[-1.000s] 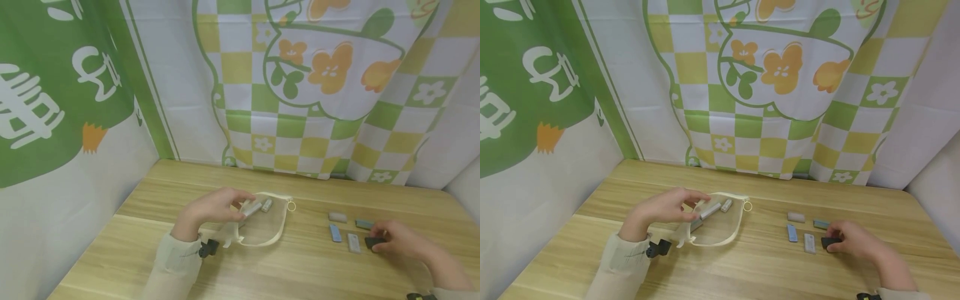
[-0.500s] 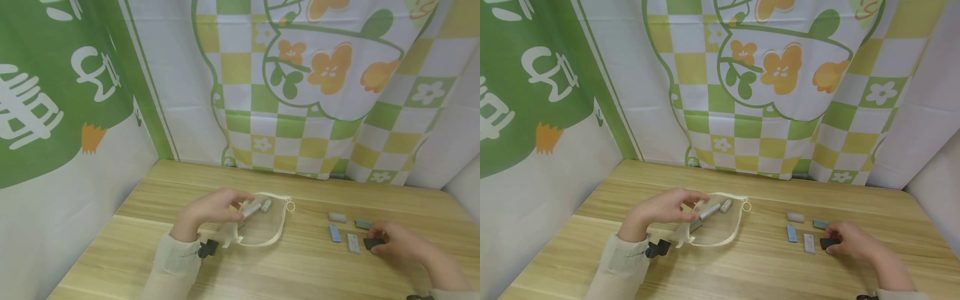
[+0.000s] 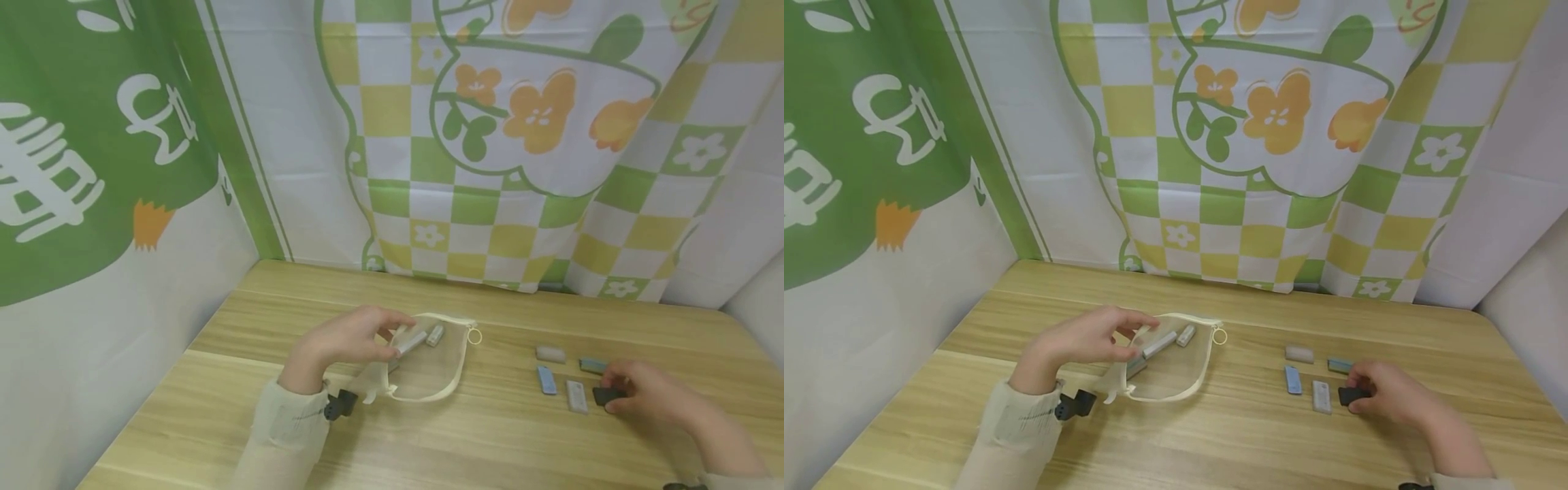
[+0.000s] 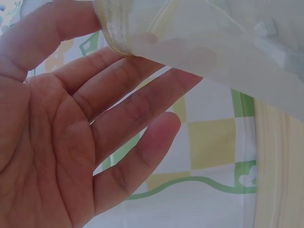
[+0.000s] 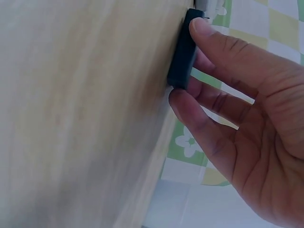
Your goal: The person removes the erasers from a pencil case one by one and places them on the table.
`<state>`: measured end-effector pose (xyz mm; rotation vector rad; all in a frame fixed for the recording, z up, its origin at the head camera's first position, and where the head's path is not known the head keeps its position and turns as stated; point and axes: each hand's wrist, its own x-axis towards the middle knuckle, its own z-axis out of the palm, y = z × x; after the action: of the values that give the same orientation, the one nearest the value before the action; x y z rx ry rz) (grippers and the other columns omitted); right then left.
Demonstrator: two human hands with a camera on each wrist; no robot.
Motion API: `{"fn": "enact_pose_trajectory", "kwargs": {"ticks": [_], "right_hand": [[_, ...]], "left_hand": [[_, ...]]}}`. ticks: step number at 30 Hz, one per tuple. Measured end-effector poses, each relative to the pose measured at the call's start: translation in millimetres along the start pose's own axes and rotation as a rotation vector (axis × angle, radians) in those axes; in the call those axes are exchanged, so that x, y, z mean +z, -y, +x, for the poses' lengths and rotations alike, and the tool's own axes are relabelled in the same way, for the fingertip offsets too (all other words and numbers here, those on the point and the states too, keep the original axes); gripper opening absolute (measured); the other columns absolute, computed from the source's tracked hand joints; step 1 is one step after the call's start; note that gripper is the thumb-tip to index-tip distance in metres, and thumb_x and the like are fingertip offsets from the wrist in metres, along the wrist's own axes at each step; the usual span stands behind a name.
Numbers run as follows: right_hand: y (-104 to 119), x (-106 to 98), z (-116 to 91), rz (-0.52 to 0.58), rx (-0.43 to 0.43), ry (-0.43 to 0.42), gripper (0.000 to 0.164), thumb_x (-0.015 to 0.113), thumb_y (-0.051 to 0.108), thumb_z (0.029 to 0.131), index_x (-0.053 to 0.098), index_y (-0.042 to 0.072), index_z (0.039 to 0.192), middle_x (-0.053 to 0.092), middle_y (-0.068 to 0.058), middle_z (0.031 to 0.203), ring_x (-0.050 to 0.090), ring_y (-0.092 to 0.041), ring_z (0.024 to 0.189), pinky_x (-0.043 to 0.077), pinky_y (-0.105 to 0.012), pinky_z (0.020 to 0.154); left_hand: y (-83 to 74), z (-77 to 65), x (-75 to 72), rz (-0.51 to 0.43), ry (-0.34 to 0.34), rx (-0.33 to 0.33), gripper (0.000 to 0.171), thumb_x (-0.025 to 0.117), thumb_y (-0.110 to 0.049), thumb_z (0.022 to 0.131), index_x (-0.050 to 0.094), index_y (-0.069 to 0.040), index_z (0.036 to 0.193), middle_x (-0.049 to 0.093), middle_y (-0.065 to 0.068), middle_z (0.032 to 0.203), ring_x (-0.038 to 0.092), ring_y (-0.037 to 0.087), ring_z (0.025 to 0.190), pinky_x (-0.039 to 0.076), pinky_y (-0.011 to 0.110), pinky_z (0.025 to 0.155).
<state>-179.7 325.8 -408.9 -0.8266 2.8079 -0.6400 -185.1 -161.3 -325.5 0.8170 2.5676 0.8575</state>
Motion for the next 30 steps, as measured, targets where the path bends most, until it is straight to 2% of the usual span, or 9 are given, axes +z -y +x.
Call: {"fn": "enact_pose_trajectory", "kwargs": {"ticks": [4, 7, 15, 22, 30], "right_hand": [[0.3, -1.4, -2.1, -0.01, 0.057, -0.002, 0.027, 0.081, 0.023, 0.077, 0.066, 0.009, 0.095, 0.064, 0.004, 0.089, 0.05, 0.007, 0.074, 0.045, -0.02, 0.061], [2.5, -2.8, -2.5, -0.022, 0.059, -0.035, 0.027, 0.081, 0.02, 0.078, 0.066, 0.006, 0.097, 0.063, 0.002, 0.087, 0.05, 0.008, 0.071, 0.045, -0.021, 0.059], [14.5, -4.3, 0.0, -0.052, -0.011, -0.156, 0.023, 0.081, 0.014, 0.078, 0.068, 0.006, 0.095, 0.066, 0.002, 0.087, 0.049, 0.009, 0.073, 0.047, -0.021, 0.058], [32.7, -5.7, 11.3, -0.138, -0.067, -0.266, 0.023, 0.082, 0.014, 0.077, 0.07, 0.011, 0.096, 0.068, 0.006, 0.092, 0.054, 0.004, 0.078, 0.052, -0.025, 0.064], [54.0, -7.7, 25.4, -0.163, -0.113, -0.286, 0.027, 0.08, 0.011, 0.08, 0.07, 0.008, 0.105, 0.068, 0.004, 0.095, 0.059, -0.005, 0.082, 0.056, -0.029, 0.069]], "left_hand": [[-0.5, 0.1, 0.1, 0.002, 0.003, -0.001, 0.055, 0.065, -0.01, 0.088, 0.054, -0.007, 0.142, 0.06, 0.013, 0.139, 0.063, 0.031, 0.12, 0.052, 0.051, 0.1], [-1.2, 0.0, 0.0, 0.003, 0.005, -0.003, 0.055, 0.065, -0.009, 0.088, 0.054, -0.007, 0.142, 0.06, 0.012, 0.14, 0.063, 0.031, 0.12, 0.052, 0.05, 0.101], [-1.5, 0.5, 0.3, 0.001, 0.007, -0.007, 0.055, 0.066, -0.009, 0.088, 0.054, -0.007, 0.142, 0.06, 0.012, 0.14, 0.062, 0.031, 0.12, 0.053, 0.048, 0.1], [-0.8, 0.4, -0.1, 0.01, 0.0, -0.007, 0.055, 0.066, -0.012, 0.088, 0.054, -0.009, 0.142, 0.061, 0.013, 0.139, 0.063, 0.029, 0.119, 0.054, 0.045, 0.098], [-1.6, -0.3, -1.3, 0.003, 0.009, -0.001, 0.055, 0.065, -0.012, 0.09, 0.052, -0.007, 0.143, 0.059, 0.013, 0.141, 0.063, 0.03, 0.12, 0.053, 0.047, 0.1]]}}
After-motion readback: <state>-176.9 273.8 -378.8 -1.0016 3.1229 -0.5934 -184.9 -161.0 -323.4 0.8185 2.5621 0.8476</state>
